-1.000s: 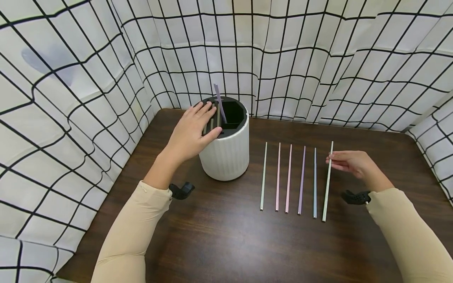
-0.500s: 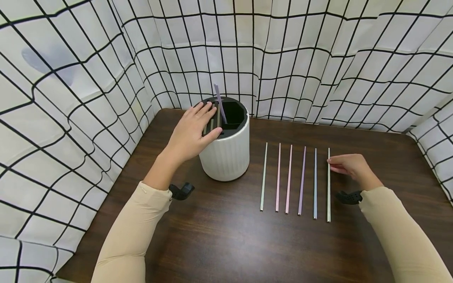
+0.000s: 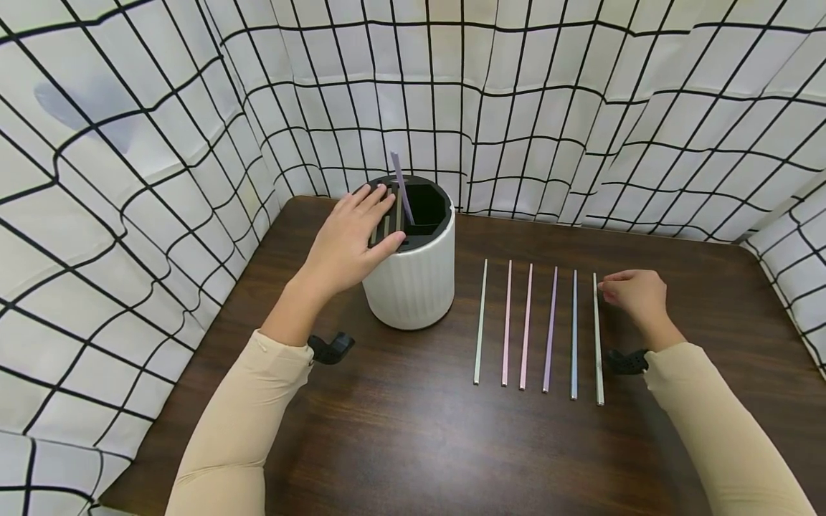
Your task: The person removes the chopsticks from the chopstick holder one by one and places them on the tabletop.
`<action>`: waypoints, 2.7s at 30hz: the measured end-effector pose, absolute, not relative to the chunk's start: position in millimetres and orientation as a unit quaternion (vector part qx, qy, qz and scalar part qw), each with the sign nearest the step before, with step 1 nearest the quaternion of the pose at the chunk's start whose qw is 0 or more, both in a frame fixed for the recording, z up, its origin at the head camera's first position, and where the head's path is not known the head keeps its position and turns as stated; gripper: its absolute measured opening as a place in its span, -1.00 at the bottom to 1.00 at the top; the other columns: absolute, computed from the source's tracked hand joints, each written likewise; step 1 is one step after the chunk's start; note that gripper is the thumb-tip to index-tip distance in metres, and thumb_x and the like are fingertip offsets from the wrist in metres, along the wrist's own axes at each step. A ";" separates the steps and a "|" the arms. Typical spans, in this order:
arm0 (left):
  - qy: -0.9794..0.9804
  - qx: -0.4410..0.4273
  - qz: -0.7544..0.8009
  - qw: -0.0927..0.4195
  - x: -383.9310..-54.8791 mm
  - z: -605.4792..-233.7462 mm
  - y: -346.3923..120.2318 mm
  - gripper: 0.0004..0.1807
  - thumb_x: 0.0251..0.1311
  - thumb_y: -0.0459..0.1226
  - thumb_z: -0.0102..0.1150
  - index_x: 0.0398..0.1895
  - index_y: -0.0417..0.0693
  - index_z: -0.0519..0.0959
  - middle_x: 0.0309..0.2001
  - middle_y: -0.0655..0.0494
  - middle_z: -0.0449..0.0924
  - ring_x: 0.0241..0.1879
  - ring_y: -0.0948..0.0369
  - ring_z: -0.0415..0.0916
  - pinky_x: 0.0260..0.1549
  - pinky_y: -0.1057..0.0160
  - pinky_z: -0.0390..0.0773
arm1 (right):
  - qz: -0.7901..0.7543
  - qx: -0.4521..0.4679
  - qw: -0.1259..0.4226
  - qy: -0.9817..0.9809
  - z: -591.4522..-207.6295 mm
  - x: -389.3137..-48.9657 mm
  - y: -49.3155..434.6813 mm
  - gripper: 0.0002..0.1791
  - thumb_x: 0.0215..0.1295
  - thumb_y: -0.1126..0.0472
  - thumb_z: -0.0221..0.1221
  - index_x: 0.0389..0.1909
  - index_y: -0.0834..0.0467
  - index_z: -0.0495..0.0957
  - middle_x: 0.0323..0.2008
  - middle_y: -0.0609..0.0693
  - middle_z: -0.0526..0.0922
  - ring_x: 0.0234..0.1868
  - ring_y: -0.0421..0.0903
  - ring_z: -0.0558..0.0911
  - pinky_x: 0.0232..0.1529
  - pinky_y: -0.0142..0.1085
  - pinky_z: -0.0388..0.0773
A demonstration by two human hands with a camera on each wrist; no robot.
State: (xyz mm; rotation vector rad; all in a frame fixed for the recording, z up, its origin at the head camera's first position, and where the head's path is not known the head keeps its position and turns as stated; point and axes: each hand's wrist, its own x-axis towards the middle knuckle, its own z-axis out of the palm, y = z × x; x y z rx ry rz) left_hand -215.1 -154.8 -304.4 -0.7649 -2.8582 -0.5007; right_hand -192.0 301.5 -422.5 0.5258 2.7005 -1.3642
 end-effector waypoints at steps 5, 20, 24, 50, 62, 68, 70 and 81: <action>-0.949 -0.257 -0.166 0.072 -214.9 -303.9 -154.9 -0.25 0.42 0.14 -0.11 0.55 -0.03 0.16 0.58 -0.02 0.05 0.60 -0.01 -0.13 0.58 -0.06 -0.17 | -0.411 0.133 -0.020 0.902 -403.5 -193.9 273.9 -0.57 0.40 0.07 0.19 0.06 0.35 0.64 0.02 0.32 0.69 -0.51 -0.57 0.59 -0.43 -0.65 0.50; -0.949 -0.257 -0.168 0.073 -213.9 -302.9 -155.0 -0.25 0.42 0.14 -0.11 0.55 -0.04 0.16 0.58 -0.02 0.05 0.61 0.00 -0.14 0.59 -0.04 -0.19 | -0.512 0.048 -0.095 0.852 -340.6 -221.4 186.7 -0.55 0.29 -0.06 0.29 0.01 0.20 0.70 -0.17 -0.12 0.73 -0.26 -0.47 0.60 -0.25 -0.55 0.52; -0.949 -0.257 -0.165 0.074 -213.2 -302.0 -154.8 -0.25 0.42 0.13 -0.10 0.55 -0.05 0.17 0.58 -0.02 0.05 0.60 -0.01 -0.13 0.58 -0.05 -0.18 | -0.500 0.018 -0.125 0.857 -326.7 -226.9 165.9 -0.60 0.29 -0.05 0.29 -0.02 0.16 0.72 -0.11 -0.01 0.76 -0.23 -0.41 0.57 -0.30 -0.46 0.44; -0.950 -0.255 -0.163 0.072 -214.1 -303.2 -156.4 -0.24 0.43 0.16 -0.13 0.55 -0.05 0.17 0.58 -0.01 0.06 0.60 0.01 -0.13 0.58 -0.04 -0.15 | -0.499 -0.185 -0.153 0.832 -288.8 -231.7 57.7 -0.66 0.20 0.17 0.39 -0.03 0.21 0.73 -0.07 0.11 0.77 0.04 -0.05 0.69 0.07 -0.17 0.63; -0.952 -0.251 -0.159 0.069 -213.4 -302.1 -156.2 -0.24 0.43 0.16 -0.13 0.55 -0.03 0.17 0.58 -0.02 0.06 0.61 0.01 -0.13 0.58 -0.04 -0.17 | -0.522 -0.171 -0.155 0.821 -283.6 -232.7 29.7 -0.73 0.24 0.19 0.36 -0.08 0.23 0.74 -0.15 0.11 0.79 -0.08 -0.07 0.74 -0.07 -0.26 0.68; -0.952 -0.251 -0.162 0.069 -213.0 -302.4 -155.9 -0.24 0.43 0.16 -0.12 0.54 -0.05 0.18 0.57 -0.02 0.07 0.60 0.00 -0.13 0.58 -0.04 -0.16 | -0.541 -0.145 -0.138 0.817 -279.8 -233.5 30.8 -0.75 0.25 0.21 0.34 -0.10 0.23 0.75 -0.12 0.12 0.78 -0.08 -0.08 0.73 -0.05 -0.30 0.68; -0.951 -0.251 -0.163 0.070 -212.9 -302.5 -156.1 -0.24 0.43 0.16 -0.12 0.54 -0.05 0.18 0.58 -0.02 0.07 0.60 0.00 -0.13 0.58 -0.03 -0.16 | -0.555 -0.140 -0.135 0.809 -275.9 -232.4 32.6 -0.75 0.26 0.21 0.34 -0.10 0.24 0.75 -0.12 0.12 0.78 -0.09 -0.10 0.72 -0.04 -0.33 0.68; -0.950 -0.253 -0.167 0.074 -213.0 -303.6 -156.8 -0.24 0.42 0.16 -0.10 0.54 -0.04 0.18 0.58 0.00 0.06 0.60 0.01 -0.13 0.59 -0.01 -0.17 | -0.708 -0.180 -0.176 0.660 -227.0 -208.3 55.5 -0.77 0.21 0.36 0.34 -0.13 0.39 0.71 -0.26 0.03 0.80 -0.25 -0.22 0.76 -0.04 -0.33 0.70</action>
